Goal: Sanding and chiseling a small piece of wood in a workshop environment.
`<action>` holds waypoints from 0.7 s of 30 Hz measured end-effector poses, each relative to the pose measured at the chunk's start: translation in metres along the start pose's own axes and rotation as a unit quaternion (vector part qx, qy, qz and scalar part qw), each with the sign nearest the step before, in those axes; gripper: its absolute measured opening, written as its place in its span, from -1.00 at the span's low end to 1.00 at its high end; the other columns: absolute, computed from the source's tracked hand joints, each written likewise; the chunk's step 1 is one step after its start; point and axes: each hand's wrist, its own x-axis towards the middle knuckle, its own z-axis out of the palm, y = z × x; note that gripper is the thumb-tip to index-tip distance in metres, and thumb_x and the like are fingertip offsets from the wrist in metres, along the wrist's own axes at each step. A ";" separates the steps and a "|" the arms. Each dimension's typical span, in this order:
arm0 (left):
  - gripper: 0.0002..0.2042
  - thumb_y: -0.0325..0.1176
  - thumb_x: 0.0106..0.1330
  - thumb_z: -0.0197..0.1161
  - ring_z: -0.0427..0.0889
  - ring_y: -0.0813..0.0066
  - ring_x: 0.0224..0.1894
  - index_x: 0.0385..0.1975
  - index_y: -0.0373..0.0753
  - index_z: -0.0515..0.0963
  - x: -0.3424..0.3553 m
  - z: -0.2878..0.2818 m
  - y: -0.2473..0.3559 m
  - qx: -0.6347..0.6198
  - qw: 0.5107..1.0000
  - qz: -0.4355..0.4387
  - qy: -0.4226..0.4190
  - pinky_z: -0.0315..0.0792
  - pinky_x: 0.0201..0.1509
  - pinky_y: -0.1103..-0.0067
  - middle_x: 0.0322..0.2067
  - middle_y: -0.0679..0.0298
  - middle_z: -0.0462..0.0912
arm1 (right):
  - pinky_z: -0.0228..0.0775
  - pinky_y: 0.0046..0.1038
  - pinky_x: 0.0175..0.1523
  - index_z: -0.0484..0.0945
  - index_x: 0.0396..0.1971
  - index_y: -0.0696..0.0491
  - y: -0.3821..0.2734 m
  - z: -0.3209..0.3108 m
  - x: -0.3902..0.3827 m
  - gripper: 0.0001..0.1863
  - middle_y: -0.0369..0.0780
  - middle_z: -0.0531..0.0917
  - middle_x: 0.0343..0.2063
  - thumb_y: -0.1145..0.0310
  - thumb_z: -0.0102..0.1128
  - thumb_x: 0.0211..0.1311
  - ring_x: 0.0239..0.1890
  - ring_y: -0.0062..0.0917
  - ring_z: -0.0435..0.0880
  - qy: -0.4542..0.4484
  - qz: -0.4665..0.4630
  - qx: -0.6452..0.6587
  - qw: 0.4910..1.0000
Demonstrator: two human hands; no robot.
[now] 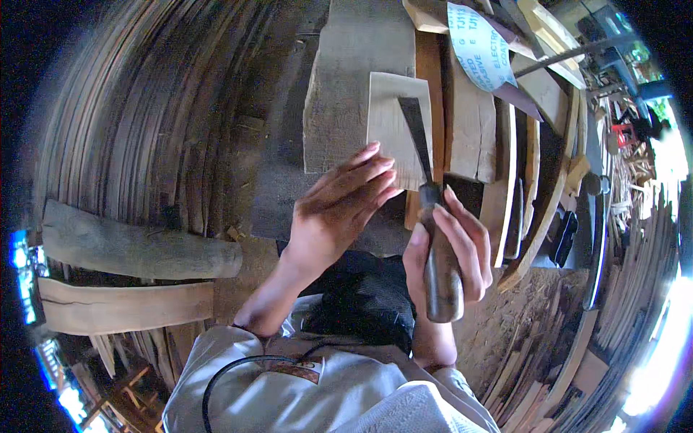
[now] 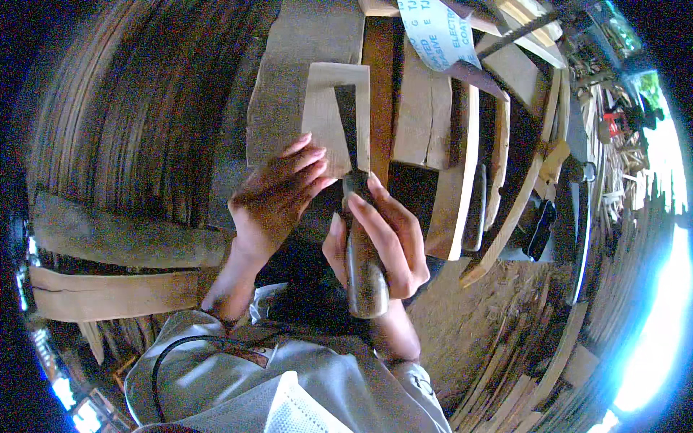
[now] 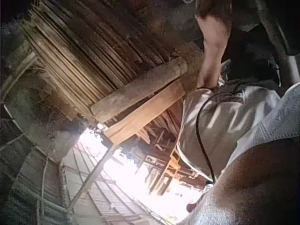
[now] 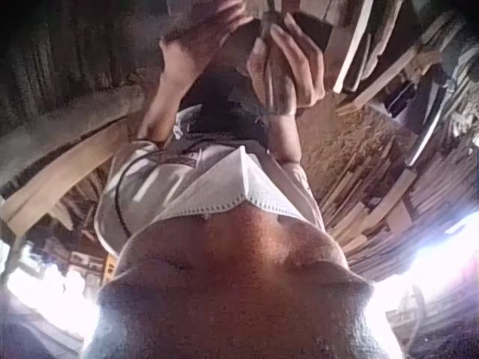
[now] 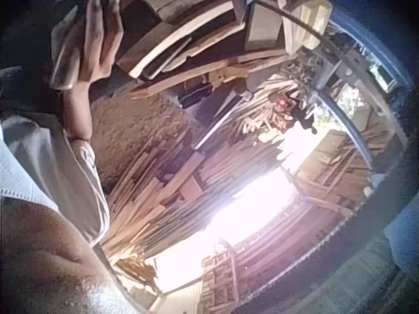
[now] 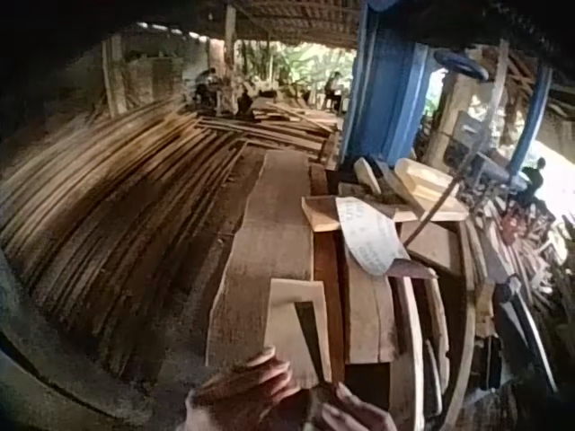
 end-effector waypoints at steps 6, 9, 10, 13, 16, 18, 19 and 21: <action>-0.75 -0.52 0.05 0.48 0.68 0.31 0.03 -0.24 -0.29 0.71 0.011 0.000 0.006 0.077 0.994 0.073 0.017 0.60 0.08 0.49 -0.14 0.22 0.73 | 0.66 -0.34 -0.07 0.68 -0.25 0.15 -0.019 -0.033 -0.008 -0.73 0.03 0.71 -0.27 0.52 0.35 -0.03 -0.19 -0.19 0.76 -0.031 0.020 0.021 0.999; -0.75 -0.51 0.04 0.49 0.69 0.28 0.02 -0.23 -0.28 0.71 0.013 0.001 0.005 0.058 0.996 0.067 0.025 0.59 0.08 0.48 -0.14 0.20 0.73 | 0.65 -0.35 -0.05 0.68 -0.23 0.15 -0.011 -0.022 -0.003 -0.72 0.03 0.71 -0.23 0.51 0.36 -0.04 -0.17 -0.19 0.75 -0.025 0.013 0.030 0.999; -0.75 -0.51 0.04 0.49 0.69 0.28 0.02 -0.23 -0.28 0.71 0.012 0.000 0.005 0.058 0.996 0.064 0.022 0.59 0.08 0.48 -0.14 0.20 0.73 | 0.63 -0.35 -0.05 0.68 -0.24 0.15 -0.005 -0.015 0.002 -0.73 -0.01 0.72 -0.21 0.49 0.36 -0.01 -0.16 -0.22 0.74 -0.024 -0.003 0.008 1.000; -0.73 -0.47 0.08 0.46 0.64 0.23 0.09 -0.18 -0.28 0.70 0.011 -0.001 0.002 0.054 0.996 0.076 0.016 0.56 0.14 0.43 -0.10 0.18 0.70 | 0.62 -0.36 -0.05 0.67 -0.24 0.14 0.004 -0.012 0.002 -0.75 -0.03 0.72 -0.21 0.48 0.38 0.01 -0.17 -0.24 0.74 -0.005 0.013 0.043 0.999; -0.70 -0.43 0.07 0.49 0.63 0.23 0.11 -0.16 -0.26 0.70 0.016 -0.022 0.013 0.062 0.997 0.037 0.008 0.55 0.14 0.42 -0.08 0.19 0.70 | 0.60 -0.33 -0.02 0.62 -0.23 0.15 0.013 -0.015 -0.010 -0.76 0.01 0.70 -0.18 0.46 0.38 0.08 -0.14 -0.22 0.73 0.054 0.041 0.113 0.991; -0.76 -0.53 0.17 0.34 0.66 0.19 0.07 -0.13 -0.30 0.68 0.023 -0.040 0.011 -0.068 0.995 0.040 0.066 0.55 0.13 0.43 -0.05 0.10 0.69 | 0.55 -0.28 0.06 0.60 -0.21 0.17 0.015 -0.018 -0.015 -0.76 0.03 0.68 -0.15 0.42 0.36 0.15 -0.09 -0.21 0.69 0.078 0.055 0.112 0.989; -0.71 -0.48 0.27 0.24 0.67 0.11 0.03 -0.01 -0.30 0.61 0.024 -0.044 0.004 -0.229 0.966 0.023 0.114 0.54 0.15 0.39 -0.07 0.03 0.68 | 0.64 -0.26 -0.09 0.54 -0.17 0.24 0.016 -0.018 -0.014 -0.75 0.09 0.62 -0.12 0.40 0.27 0.24 -0.14 -0.19 0.69 0.070 0.038 0.115 0.990; -0.64 -0.36 0.36 0.13 0.54 0.08 0.18 0.14 -0.25 0.49 0.027 -0.064 0.006 -0.577 0.808 -0.033 0.112 0.38 0.34 0.31 0.02 0.05 0.62 | 0.74 -0.24 -0.25 0.48 -0.11 0.30 0.021 -0.018 -0.012 -0.73 0.16 0.56 -0.08 0.40 0.17 0.35 -0.19 -0.16 0.69 0.056 0.020 0.114 0.992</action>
